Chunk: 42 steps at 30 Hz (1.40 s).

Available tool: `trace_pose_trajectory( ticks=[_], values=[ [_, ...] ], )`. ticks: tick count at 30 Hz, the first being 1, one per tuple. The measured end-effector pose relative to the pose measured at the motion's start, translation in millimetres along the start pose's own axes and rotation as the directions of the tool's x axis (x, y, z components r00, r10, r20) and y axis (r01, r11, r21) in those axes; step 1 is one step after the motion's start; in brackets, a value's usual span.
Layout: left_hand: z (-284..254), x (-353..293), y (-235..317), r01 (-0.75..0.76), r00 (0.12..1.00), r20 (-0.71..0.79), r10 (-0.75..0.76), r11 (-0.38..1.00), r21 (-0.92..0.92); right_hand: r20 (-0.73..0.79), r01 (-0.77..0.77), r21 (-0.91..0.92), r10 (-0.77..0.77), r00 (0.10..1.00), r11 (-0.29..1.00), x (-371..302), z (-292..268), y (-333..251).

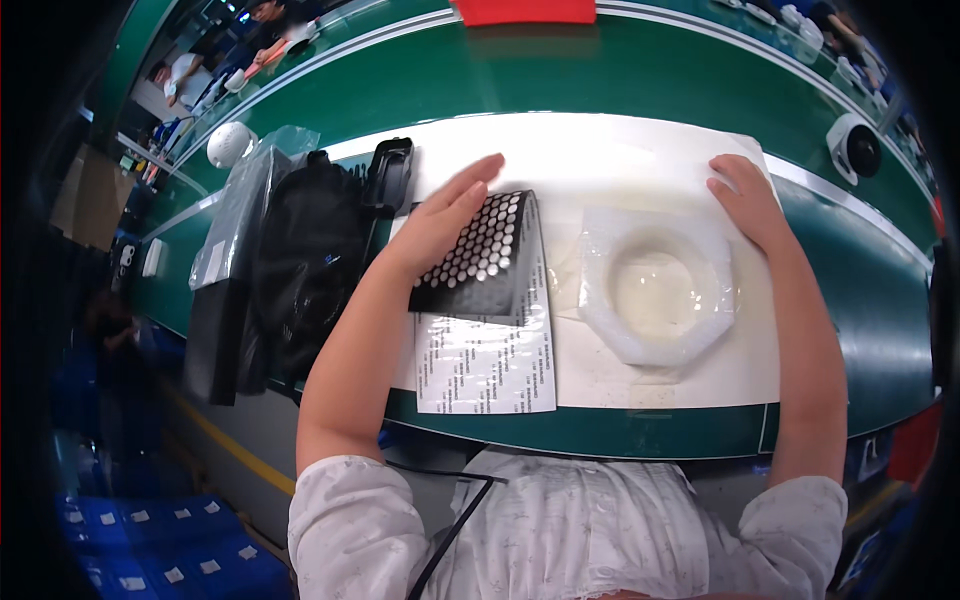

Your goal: The recorder is applying small black circular adhesive pads to the bottom of white security camera housings on an assembly line.

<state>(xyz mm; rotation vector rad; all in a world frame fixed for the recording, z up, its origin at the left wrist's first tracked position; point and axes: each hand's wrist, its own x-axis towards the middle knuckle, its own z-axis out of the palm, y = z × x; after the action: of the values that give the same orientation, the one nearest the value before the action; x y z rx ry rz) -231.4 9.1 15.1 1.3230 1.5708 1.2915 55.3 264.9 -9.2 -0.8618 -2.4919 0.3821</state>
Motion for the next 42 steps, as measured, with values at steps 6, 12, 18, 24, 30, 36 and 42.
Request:
trace_pose_trajectory(
  ticks=[6,12,18,24,30,36,42],
  values=[
    [15,-4,-4,-0.087,0.954,-0.011,0.3,0.309,0.947,0.0,-0.004,0.002,0.004,1.0,1.0,0,-2,2],
    [20,-8,-16,0.218,0.966,-0.246,0.076,0.27,0.938,0.019,0.011,0.033,-0.012,1.0,0.999,2,-2,3],
    [18,-5,-9,0.242,0.968,-0.248,-0.026,0.349,0.905,0.006,0.016,0.011,-0.017,1.0,1.0,3,0,4],
    [19,-5,-16,0.202,0.972,-0.23,0.048,0.327,0.923,0.002,0.028,0.024,-0.028,1.0,0.999,2,0,8],
    [19,-7,-21,0.175,0.965,-0.226,0.135,0.316,0.933,0.045,-0.004,0.058,0.001,0.999,0.998,2,3,8],
    [27,-3,-14,-0.164,0.903,0.021,0.428,0.3,0.94,0.088,-0.072,0.114,0.062,0.994,0.991,1,5,19],
    [23,-2,-17,-0.249,0.943,0.093,0.321,0.489,0.836,0.085,-0.138,0.131,0.128,0.988,0.982,-1,-2,19]
  ],
)
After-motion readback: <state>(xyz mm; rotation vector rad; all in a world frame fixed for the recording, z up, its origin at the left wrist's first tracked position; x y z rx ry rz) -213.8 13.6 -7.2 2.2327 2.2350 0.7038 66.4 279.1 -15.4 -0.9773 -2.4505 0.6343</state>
